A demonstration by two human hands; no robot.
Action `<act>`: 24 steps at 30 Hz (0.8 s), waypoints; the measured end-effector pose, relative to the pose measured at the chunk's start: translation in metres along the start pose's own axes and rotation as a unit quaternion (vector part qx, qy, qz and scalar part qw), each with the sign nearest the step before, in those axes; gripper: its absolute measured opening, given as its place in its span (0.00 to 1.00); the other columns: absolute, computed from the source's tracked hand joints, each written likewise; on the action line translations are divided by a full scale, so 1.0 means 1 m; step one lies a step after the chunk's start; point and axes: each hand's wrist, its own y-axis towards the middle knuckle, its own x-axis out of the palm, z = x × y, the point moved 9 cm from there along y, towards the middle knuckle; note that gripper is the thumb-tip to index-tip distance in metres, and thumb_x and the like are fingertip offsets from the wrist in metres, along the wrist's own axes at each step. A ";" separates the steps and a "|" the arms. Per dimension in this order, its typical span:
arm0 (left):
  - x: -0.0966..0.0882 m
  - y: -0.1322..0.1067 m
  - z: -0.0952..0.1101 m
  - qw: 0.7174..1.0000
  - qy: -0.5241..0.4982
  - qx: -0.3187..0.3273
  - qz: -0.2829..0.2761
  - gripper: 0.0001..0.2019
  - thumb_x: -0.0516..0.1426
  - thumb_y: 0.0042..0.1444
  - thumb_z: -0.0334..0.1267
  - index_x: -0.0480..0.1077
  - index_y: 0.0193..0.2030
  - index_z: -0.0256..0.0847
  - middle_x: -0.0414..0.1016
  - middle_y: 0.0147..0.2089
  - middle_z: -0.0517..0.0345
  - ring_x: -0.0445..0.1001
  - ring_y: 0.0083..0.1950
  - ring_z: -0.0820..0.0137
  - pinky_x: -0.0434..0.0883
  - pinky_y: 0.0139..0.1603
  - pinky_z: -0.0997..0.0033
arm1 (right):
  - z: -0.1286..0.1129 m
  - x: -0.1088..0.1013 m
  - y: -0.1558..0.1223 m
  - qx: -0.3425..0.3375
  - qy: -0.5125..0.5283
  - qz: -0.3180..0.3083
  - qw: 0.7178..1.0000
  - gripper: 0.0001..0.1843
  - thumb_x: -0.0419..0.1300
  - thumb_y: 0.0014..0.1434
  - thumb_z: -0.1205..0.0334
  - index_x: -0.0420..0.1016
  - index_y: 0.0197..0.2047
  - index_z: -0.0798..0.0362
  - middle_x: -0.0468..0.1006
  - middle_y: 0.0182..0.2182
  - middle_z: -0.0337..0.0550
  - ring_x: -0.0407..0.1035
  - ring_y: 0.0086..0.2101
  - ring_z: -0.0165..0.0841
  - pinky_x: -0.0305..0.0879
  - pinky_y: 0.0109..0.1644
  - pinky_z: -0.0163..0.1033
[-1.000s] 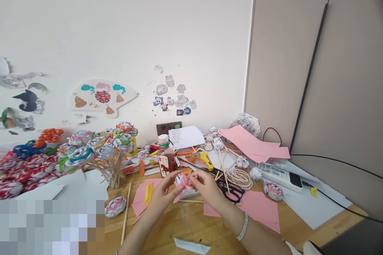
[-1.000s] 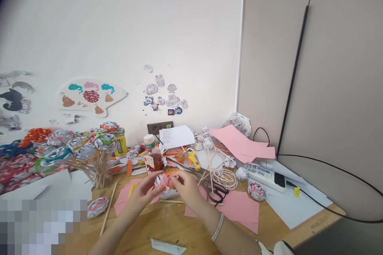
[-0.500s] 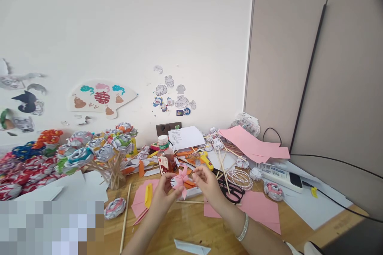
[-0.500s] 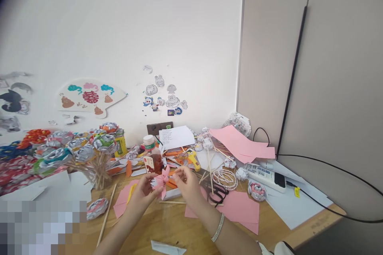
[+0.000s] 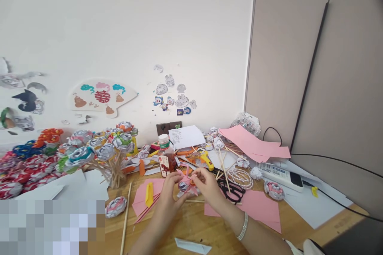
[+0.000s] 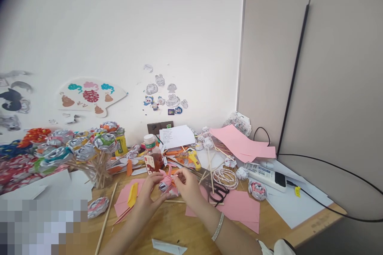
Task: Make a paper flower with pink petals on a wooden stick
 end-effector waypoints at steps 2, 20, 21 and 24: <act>-0.001 0.000 0.002 1.000 0.003 0.009 0.000 0.16 0.61 0.47 0.37 0.65 0.44 0.44 0.67 0.51 0.48 0.68 0.54 0.59 0.67 0.53 0.54 | 0.004 -0.004 0.002 0.015 0.025 0.018 0.999 0.07 0.55 0.54 0.59 0.68 0.32 0.54 0.71 0.27 0.39 0.67 0.28 0.32 0.62 0.34 0.35; 0.010 -0.005 -0.009 0.998 0.011 -0.043 -0.054 0.25 0.61 0.48 0.39 0.66 0.54 0.46 0.73 0.54 0.50 0.69 0.55 0.59 0.67 0.55 0.56 | 0.010 0.011 -0.001 0.098 0.129 -0.037 0.986 0.16 0.63 0.47 0.50 0.70 0.30 0.55 0.72 0.23 0.37 0.67 0.26 0.30 0.63 0.31 0.34; 0.012 -0.006 -0.010 0.997 0.006 -0.044 -0.063 0.24 0.61 0.48 0.39 0.66 0.54 0.47 0.73 0.54 0.50 0.69 0.55 0.59 0.66 0.55 0.55 | 0.011 0.010 -0.001 0.097 0.120 -0.038 0.987 0.16 0.62 0.47 0.50 0.70 0.30 0.55 0.72 0.24 0.37 0.67 0.26 0.30 0.63 0.31 0.34; 0.013 -0.007 -0.010 0.996 -0.017 -0.057 -0.073 0.25 0.61 0.47 0.38 0.66 0.54 0.47 0.72 0.55 0.50 0.68 0.56 0.58 0.65 0.56 0.54 | 0.010 0.007 -0.001 0.087 0.094 -0.030 0.991 0.15 0.61 0.49 0.51 0.71 0.31 0.55 0.73 0.25 0.38 0.68 0.27 0.32 0.64 0.32 0.35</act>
